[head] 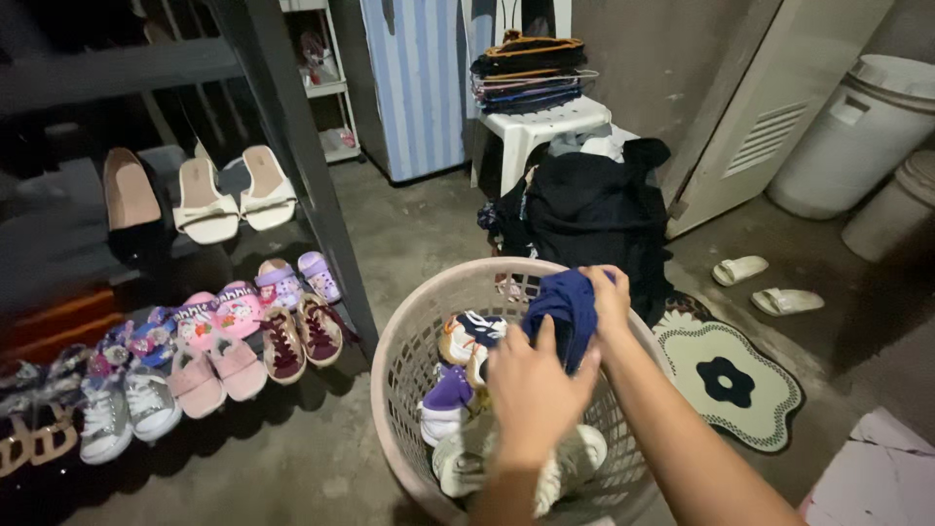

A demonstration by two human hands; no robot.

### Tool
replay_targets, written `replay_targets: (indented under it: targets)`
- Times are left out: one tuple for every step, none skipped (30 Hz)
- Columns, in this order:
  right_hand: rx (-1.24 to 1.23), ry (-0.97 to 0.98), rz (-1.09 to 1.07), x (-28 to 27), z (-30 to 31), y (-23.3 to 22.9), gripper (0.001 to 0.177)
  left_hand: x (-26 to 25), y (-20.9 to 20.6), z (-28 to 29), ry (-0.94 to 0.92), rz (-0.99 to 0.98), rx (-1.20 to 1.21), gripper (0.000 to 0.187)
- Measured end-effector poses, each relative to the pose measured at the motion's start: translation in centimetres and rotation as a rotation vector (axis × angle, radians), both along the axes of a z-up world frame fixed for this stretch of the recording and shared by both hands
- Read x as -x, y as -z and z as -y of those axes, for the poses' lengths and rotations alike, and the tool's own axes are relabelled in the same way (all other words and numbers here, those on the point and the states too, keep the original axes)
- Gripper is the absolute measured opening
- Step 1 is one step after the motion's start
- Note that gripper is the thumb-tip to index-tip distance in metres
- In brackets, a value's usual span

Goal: The person wipes several pairs of shoes with a blue cloth, including white slides, black heels, and white sneakers, then places them on a nearby metal shelf. The person handles each shoe individually, wiping the exterior surfaces before stacking them.

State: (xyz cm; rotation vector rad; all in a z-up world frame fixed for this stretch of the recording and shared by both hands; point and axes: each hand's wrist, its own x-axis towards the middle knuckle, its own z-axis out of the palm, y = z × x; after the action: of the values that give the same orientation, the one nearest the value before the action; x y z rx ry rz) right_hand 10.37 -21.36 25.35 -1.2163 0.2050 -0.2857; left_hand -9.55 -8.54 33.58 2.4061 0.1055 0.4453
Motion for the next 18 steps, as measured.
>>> replay_targets:
  targets:
    - [-0.001,-0.019,0.032,-0.3,0.5,0.8,0.031,-0.6,0.2,-0.9,0.007,-0.064,0.068,0.065]
    - [-0.07,-0.097,0.031,-0.5,0.7,1.6,0.029,-1.1,0.6,-2.1,0.013,-0.128,0.133,0.063]
    - [-0.14,-0.175,0.03,-0.7,0.8,2.2,0.028,-1.6,1.2,-3.4,0.065,-0.165,0.23,0.069]
    - [-0.208,-0.253,0.033,-1.1,1.0,2.5,0.026,-2.4,1.8,-4.6,0.118,-0.197,0.329,0.077]
    - [-0.196,-0.275,0.072,-1.2,1.0,2.6,0.026,-3.0,2.6,-5.0,0.17,-0.228,0.429,0.084]
    - [-0.187,-0.299,0.109,-1.2,0.8,2.6,0.027,-3.2,3.5,-5.1,0.243,-0.32,0.537,0.082]
    - [-0.177,-0.323,0.145,-0.9,0.4,2.3,0.028,-3.5,4.3,-4.8,0.318,-0.411,0.645,0.079]
    - [-0.018,-0.299,0.175,-0.6,-0.1,1.8,0.031,-3.8,4.9,-4.6,0.394,-0.5,0.748,0.077]
    - [0.142,-0.272,0.205,-0.1,-0.6,1.0,0.035,-3.9,5.5,-4.3,0.37,-0.453,0.747,0.076]
    - [0.306,-0.238,0.233,0.8,-0.7,0.3,0.038,-3.7,6.0,-3.7,0.35,-0.408,0.748,0.074]
    - [0.559,-0.282,0.373,1.8,-1.0,-0.5,0.036,-3.6,6.2,-3.3,0.33,-0.363,0.749,0.073]
    - [0.815,-0.322,0.512,2.8,-1.4,-1.5,0.033,-3.5,6.2,-3.0,0.189,-0.354,0.587,0.076]
    - [1.072,-0.359,0.65,3.9,-1.8,-2.4,0.03,-3.3,6.0,-2.8,0.05,-0.34,0.425,0.079]
    - [1.119,-0.233,0.728,5.0,-2.5,-3.1,0.044,-3.3,5.6,-2.9,-0.09,-0.313,0.26,0.082]
    - [1.163,-0.106,0.806,6.7,-3.4,-3.2,0.058,-3.4,5.1,-2.7,-0.089,-0.312,0.269,0.085]
    - [1.204,0.015,0.866,8.5,-3.9,-3.1,0.074,-2.8,5.0,-2.5,-0.084,-0.329,0.279,0.089]
    - [1.176,0.017,0.743,9.4,-4.1,-3.3,0.058,-2.3,4.8,-2.3,-0.08,-0.346,0.289,0.092]
    - [1.142,0.028,0.621,10.0,-4.6,-3.4,0.043,-2.1,4.5,-2.3,-0.076,-0.369,0.301,0.095]
